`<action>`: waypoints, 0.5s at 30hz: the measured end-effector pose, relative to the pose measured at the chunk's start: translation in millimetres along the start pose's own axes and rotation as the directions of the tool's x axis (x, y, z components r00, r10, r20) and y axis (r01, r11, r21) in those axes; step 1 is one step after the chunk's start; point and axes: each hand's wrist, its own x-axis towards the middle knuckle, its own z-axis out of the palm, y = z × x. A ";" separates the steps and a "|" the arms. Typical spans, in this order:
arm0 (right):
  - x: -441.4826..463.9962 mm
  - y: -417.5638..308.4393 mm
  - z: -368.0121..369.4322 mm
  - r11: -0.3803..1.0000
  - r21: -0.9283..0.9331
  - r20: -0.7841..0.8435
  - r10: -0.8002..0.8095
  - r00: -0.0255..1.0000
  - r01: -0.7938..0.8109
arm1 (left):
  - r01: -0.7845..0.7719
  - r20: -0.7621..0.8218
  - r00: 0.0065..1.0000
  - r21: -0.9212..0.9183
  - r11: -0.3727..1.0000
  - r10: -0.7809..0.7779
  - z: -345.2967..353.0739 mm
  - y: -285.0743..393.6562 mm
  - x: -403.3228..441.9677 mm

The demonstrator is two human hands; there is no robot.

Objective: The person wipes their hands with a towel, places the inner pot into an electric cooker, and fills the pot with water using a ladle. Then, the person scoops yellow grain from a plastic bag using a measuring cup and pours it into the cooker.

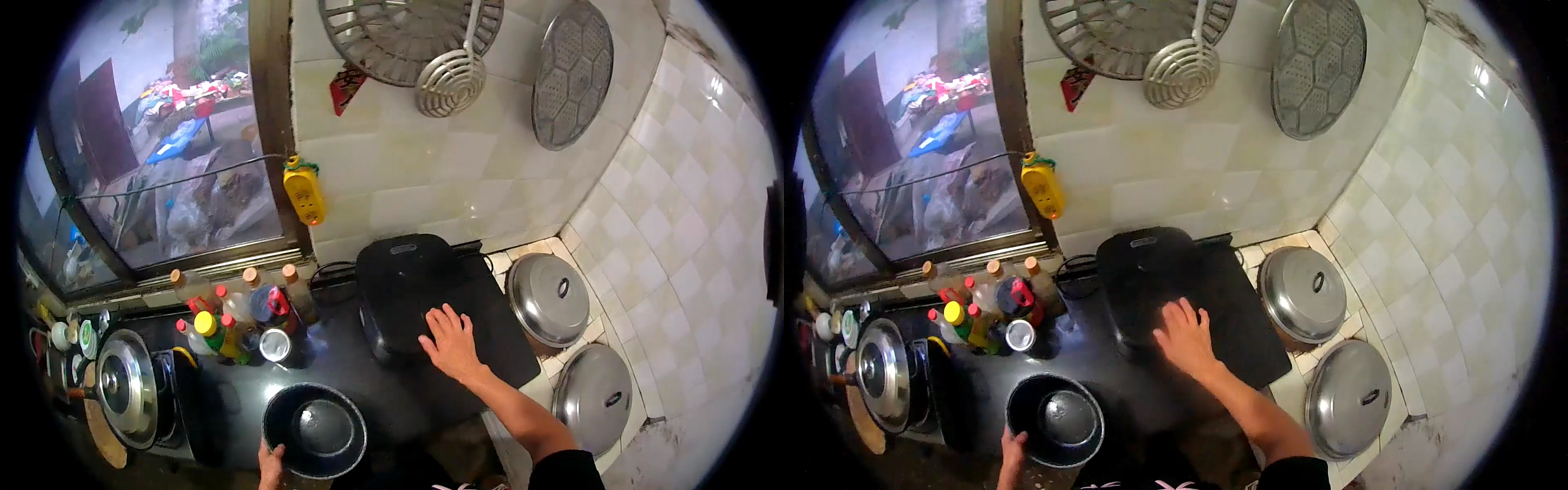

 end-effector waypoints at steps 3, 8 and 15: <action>6.5 11.7 -12.7 0.998 0.048 0.021 -0.034 0.999 0.033 | 0.002 0.019 1.000 -0.055 0.999 -0.001 -14.1 -33.7 10.8; 29.0 46.0 -37.8 0.966 0.224 -0.136 -0.100 0.986 0.129 | -0.036 -0.340 0.882 0.640 0.767 0.325 15.6 24.6 -10.7; 59.4 101.7 -37.4 0.837 0.546 -0.259 0.138 0.956 0.028 | -0.282 -0.002 0.959 0.143 0.949 0.285 162.6 114.4 41.5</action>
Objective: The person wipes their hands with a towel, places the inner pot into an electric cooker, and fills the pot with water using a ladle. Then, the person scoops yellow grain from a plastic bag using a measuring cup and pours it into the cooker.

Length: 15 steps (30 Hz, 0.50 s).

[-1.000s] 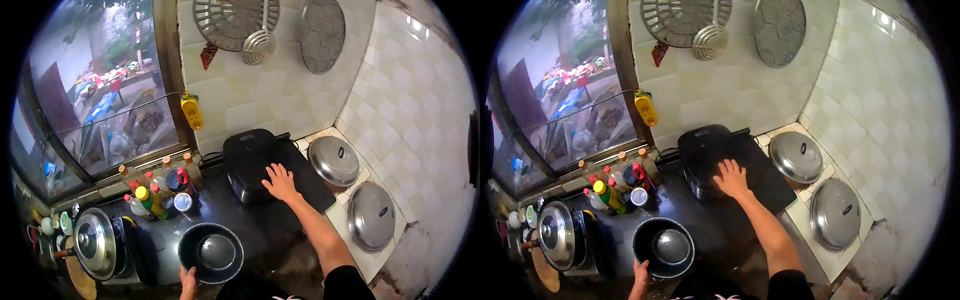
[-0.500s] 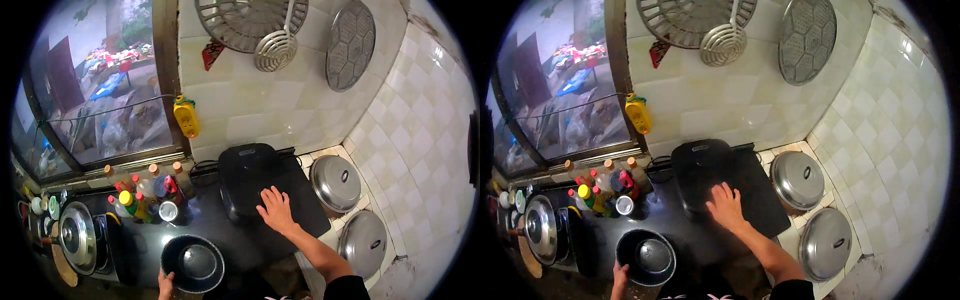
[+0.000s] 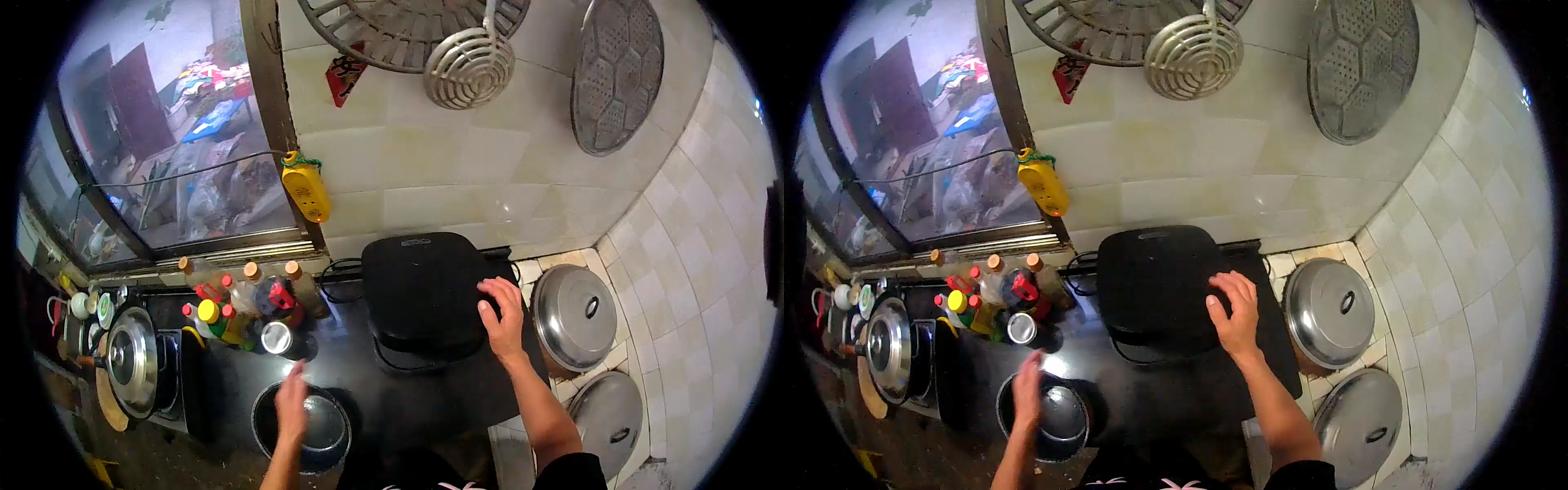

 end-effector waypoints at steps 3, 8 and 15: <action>2.2 -8.9 1.1 0.985 0.146 -0.057 0.100 0.993 -0.090 | 0.267 0.244 0.949 -0.278 0.923 -0.201 72.5 -51.7 61.5; -19.3 5.2 11.6 0.681 0.592 0.092 0.474 0.876 -0.431 | 0.484 0.325 0.863 -0.311 0.818 -0.387 134.0 -41.0 95.2; -56.9 49.2 26.7 0.236 0.719 0.411 0.615 0.673 -0.654 | 0.512 0.452 0.810 -0.237 0.826 -0.372 144.6 -6.5 80.7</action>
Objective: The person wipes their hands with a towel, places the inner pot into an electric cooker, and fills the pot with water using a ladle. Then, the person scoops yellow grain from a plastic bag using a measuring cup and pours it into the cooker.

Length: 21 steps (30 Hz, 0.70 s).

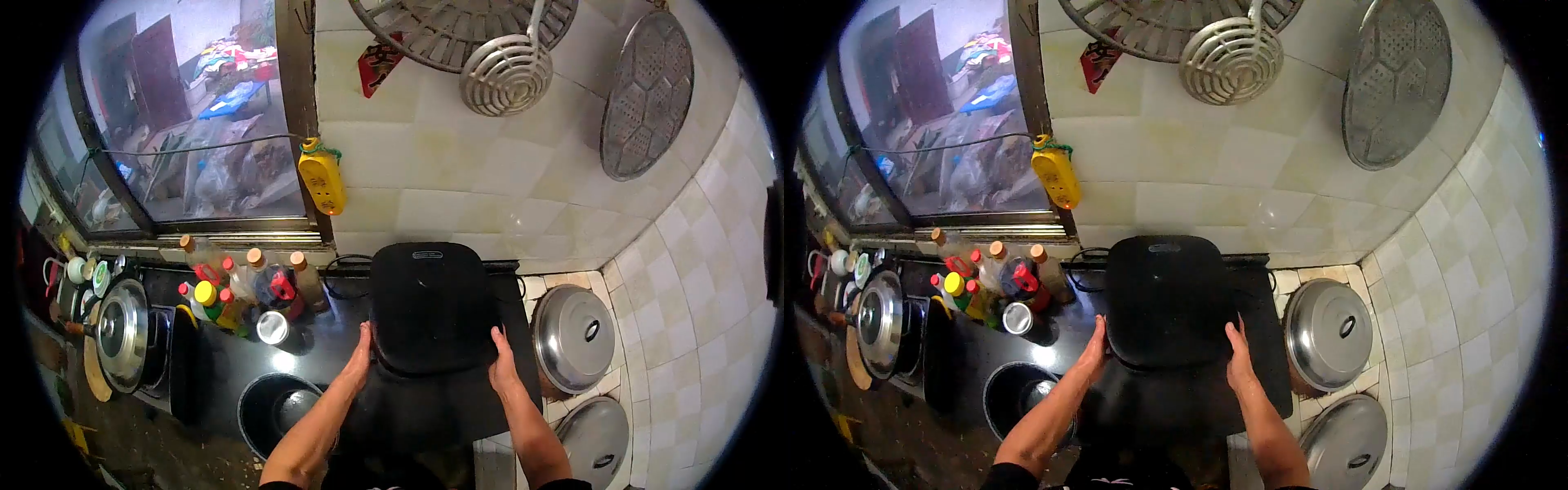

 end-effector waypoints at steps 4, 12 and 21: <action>-13.1 2.4 -9.2 0.997 0.033 -0.112 0.076 0.991 -0.073 | 0.014 0.098 0.995 -0.029 0.999 -0.011 -3.4 -21.0 3.5; -59.2 -1.0 -25.6 0.998 -0.016 -0.080 -0.068 0.994 0.066 | -0.008 -0.080 0.997 -0.177 0.984 -0.007 21.4 -29.9 -33.8; -61.7 -69.9 -0.8 0.383 -0.740 0.273 -0.579 0.768 0.552 | -0.439 -0.064 0.622 0.797 0.415 0.780 -33.2 -1.3 64.3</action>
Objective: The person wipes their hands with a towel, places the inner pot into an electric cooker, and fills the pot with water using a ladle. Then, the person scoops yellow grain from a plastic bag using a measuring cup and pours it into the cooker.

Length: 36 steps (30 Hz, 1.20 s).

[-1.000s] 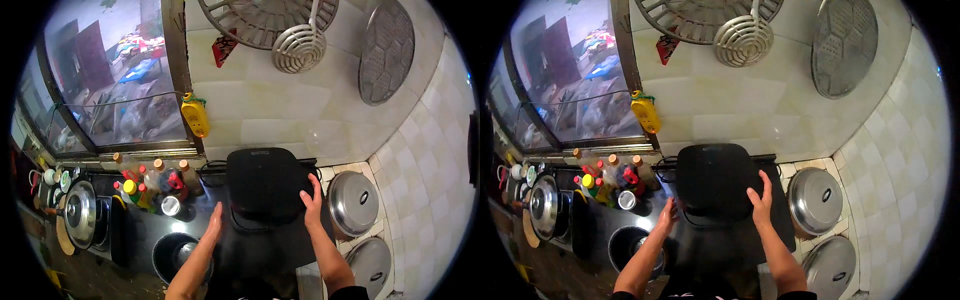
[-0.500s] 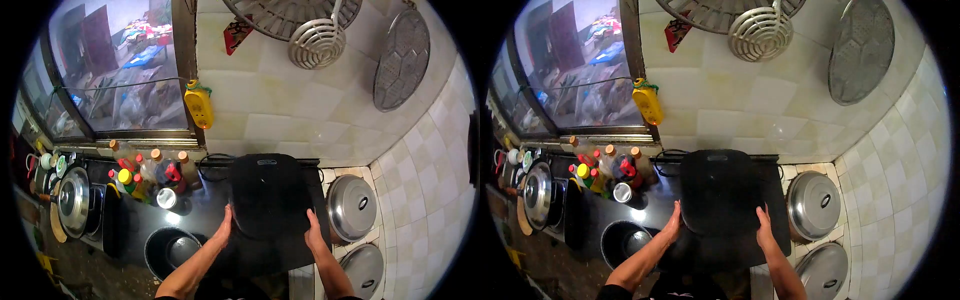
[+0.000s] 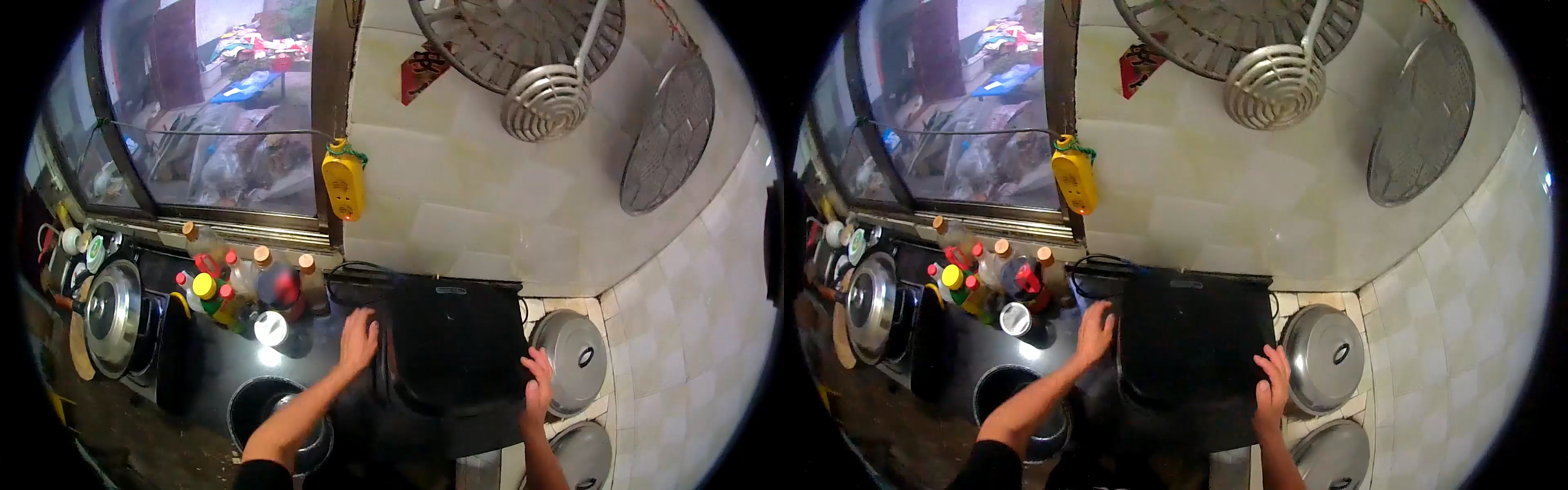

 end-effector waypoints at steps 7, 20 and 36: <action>-7.9 -0.6 7.1 1.000 0.018 -0.031 0.020 0.999 -0.019 | -0.390 0.170 0.904 0.701 0.597 0.392 23.0 -43.5 126.7; 10.3 -10.8 6.1 0.997 0.039 -0.104 -0.057 0.993 0.061 | -0.382 0.278 0.924 0.695 0.609 0.262 34.1 -44.5 137.9; 193.6 -25.2 28.0 0.972 0.206 -0.333 -0.039 0.942 0.113 | 0.196 -0.044 0.981 0.198 0.960 -0.191 -31.5 -24.3 44.3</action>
